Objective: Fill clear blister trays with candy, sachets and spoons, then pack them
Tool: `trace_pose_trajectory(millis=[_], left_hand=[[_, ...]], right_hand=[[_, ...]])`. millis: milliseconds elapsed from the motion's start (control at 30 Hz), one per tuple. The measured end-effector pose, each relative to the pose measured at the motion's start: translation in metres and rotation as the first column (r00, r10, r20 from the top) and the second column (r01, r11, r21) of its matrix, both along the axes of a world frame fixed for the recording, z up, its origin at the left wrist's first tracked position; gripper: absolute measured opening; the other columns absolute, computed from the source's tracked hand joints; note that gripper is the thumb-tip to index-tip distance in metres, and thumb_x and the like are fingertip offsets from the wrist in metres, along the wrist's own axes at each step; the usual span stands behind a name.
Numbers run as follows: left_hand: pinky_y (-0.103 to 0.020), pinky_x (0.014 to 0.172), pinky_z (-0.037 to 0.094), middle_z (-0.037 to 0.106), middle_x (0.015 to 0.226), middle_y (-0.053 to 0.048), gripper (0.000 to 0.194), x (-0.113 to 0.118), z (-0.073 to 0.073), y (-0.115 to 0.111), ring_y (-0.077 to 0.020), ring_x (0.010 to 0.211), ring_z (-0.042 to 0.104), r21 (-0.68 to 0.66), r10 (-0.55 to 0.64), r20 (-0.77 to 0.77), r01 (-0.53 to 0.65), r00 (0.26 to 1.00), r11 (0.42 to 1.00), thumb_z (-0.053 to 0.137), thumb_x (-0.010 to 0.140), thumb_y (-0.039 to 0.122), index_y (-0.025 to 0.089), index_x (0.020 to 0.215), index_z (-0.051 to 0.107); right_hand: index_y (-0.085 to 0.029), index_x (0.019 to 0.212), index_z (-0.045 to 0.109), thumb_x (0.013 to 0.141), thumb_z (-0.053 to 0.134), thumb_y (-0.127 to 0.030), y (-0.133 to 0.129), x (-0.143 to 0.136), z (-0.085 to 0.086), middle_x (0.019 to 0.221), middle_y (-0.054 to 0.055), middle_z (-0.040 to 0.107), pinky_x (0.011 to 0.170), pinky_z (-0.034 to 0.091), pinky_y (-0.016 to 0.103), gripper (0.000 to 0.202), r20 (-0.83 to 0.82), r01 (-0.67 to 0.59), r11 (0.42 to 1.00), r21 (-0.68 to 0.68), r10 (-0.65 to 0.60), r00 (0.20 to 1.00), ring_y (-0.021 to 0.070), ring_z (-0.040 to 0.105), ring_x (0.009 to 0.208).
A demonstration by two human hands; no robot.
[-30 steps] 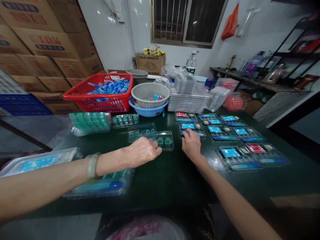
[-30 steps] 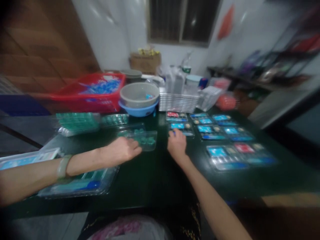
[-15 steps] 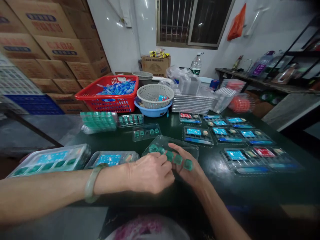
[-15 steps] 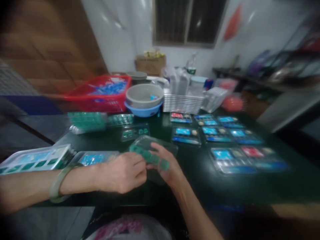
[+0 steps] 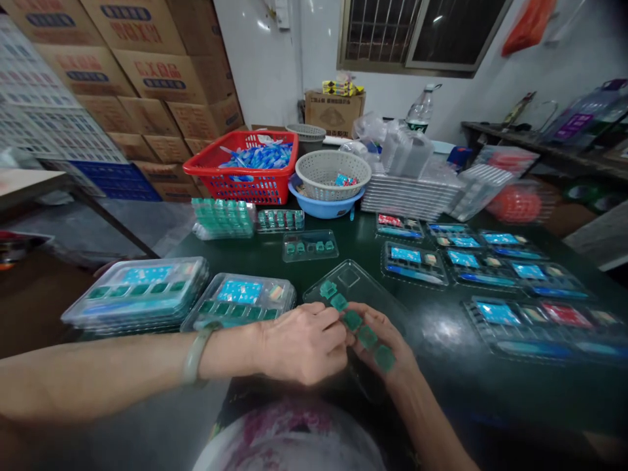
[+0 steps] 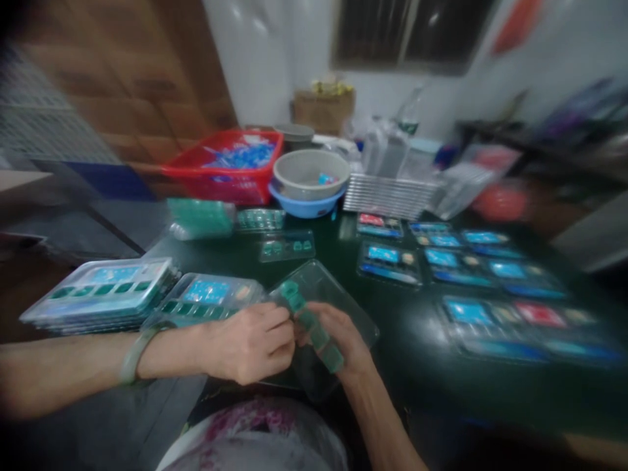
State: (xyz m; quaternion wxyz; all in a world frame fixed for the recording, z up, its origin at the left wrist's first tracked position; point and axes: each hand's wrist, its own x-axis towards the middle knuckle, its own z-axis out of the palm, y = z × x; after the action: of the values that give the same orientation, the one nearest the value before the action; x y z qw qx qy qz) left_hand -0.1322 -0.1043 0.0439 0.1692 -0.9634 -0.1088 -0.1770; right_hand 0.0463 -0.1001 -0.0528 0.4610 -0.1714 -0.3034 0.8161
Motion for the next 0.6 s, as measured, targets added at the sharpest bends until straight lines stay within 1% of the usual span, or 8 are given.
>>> trace_pose_trajectory(millis=[67, 167, 233, 300, 400, 467, 533, 600], left_hand=[[-0.030, 0.046, 0.030, 0.049, 0.062, -0.004, 0.018, -0.002, -0.002, 0.000, -0.0163, 0.057, 0.045, -0.010, 0.003, 0.011, -0.003, 1.000, 1.000, 0.051, 0.079, 0.014, 0.016, 0.062, 0.056], [-0.030, 0.047, 0.032, 0.048, 0.061, -0.004, 0.018, -0.003, -0.004, 0.000, -0.0159, 0.057, 0.044, -0.020, -0.007, -0.004, 0.007, 1.000, 1.000, 0.051, 0.080, 0.014, 0.017, 0.063, 0.056], [-0.030, 0.047, 0.032, 0.047, 0.061, -0.003, 0.017, -0.003, -0.004, -0.001, -0.0162, 0.057, 0.045, -0.017, -0.013, -0.029, 0.012, 1.000, 1.000, 0.050, 0.080, 0.016, 0.017, 0.064, 0.056], [-0.031, 0.046, 0.032, 0.047, 0.062, -0.003, 0.017, -0.003, -0.003, -0.001, -0.0165, 0.057, 0.046, -0.010, -0.014, -0.052, 0.014, 0.999, 1.000, 0.049, 0.081, 0.017, 0.017, 0.065, 0.056], [-0.031, 0.045, 0.031, 0.045, 0.061, -0.003, 0.018, -0.003, -0.001, -0.001, -0.0162, 0.056, 0.045, -0.001, -0.005, -0.067, 0.005, 0.998, 1.000, 0.048, 0.082, 0.016, 0.017, 0.065, 0.055], [-0.031, 0.045, 0.030, 0.044, 0.060, -0.002, 0.019, -0.004, 0.000, -0.001, -0.0160, 0.055, 0.045, -0.004, 0.000, -0.064, 0.000, 0.998, 1.000, 0.048, 0.081, 0.016, 0.017, 0.063, 0.053], [-0.030, 0.044, 0.029, 0.043, 0.059, -0.002, 0.018, -0.006, 0.002, -0.002, -0.0159, 0.055, 0.045, -0.004, 0.005, -0.061, -0.005, 0.998, 1.000, 0.049, 0.080, 0.014, 0.017, 0.062, 0.051], [-0.030, 0.044, 0.028, 0.042, 0.058, -0.001, 0.018, -0.010, 0.005, -0.002, -0.0157, 0.054, 0.044, -0.002, 0.021, -0.053, -0.021, 0.998, 1.000, 0.050, 0.079, 0.014, 0.018, 0.062, 0.049]], right_hand=[[-0.015, 0.102, 0.064, 0.075, 0.064, -0.027, -0.001, 0.000, -0.006, 0.091, 0.008, 0.066, 0.068, 0.046, 0.026, 0.030, 0.006, 0.002, 1.000, 0.001, -0.002, 1.000, 0.0142, 0.060, 0.073], [-0.015, 0.094, 0.064, 0.074, 0.065, -0.019, 0.000, -0.001, -0.009, 0.074, 0.004, 0.065, 0.059, 0.045, 0.023, 0.021, 0.075, 0.003, 1.000, -0.016, -0.001, 0.997, 0.0115, 0.059, 0.062], [-0.015, 0.087, 0.063, 0.074, 0.064, -0.018, 0.001, -0.004, -0.005, 0.065, 0.002, 0.062, 0.053, 0.042, 0.021, 0.014, 0.091, 0.014, 1.000, -0.022, -0.012, 0.996, 0.0102, 0.056, 0.054], [-0.016, 0.080, 0.061, 0.072, 0.065, -0.018, 0.002, -0.008, 0.000, 0.060, 0.000, 0.059, 0.049, 0.040, 0.020, 0.010, 0.062, 0.023, 0.999, -0.036, -0.021, 0.998, 0.0090, 0.053, 0.050], [-0.017, 0.076, 0.058, 0.070, 0.066, -0.020, 0.001, -0.012, 0.005, 0.056, -0.002, 0.055, 0.046, 0.037, 0.019, 0.010, 0.047, 0.017, 0.997, -0.077, -0.013, 0.999, 0.0081, 0.050, 0.046], [-0.017, 0.075, 0.056, 0.070, 0.066, -0.020, 0.002, -0.012, 0.003, 0.054, -0.003, 0.053, 0.044, 0.036, 0.019, 0.011, 0.105, 0.021, 0.996, -0.088, -0.012, 0.994, 0.0077, 0.048, 0.045], [-0.017, 0.074, 0.055, 0.068, 0.066, -0.019, 0.005, -0.009, 0.001, 0.051, -0.005, 0.050, 0.042, 0.034, 0.018, 0.013, 0.196, 0.046, 0.997, -0.062, -0.033, 0.980, 0.0068, 0.044, 0.042], [-0.017, 0.077, 0.057, 0.066, 0.068, -0.019, 0.009, -0.004, 0.000, 0.057, -0.004, 0.053, 0.041, 0.034, 0.018, 0.016, 0.288, 0.096, 0.995, -0.011, -0.088, 0.953, 0.0064, 0.044, 0.043]])
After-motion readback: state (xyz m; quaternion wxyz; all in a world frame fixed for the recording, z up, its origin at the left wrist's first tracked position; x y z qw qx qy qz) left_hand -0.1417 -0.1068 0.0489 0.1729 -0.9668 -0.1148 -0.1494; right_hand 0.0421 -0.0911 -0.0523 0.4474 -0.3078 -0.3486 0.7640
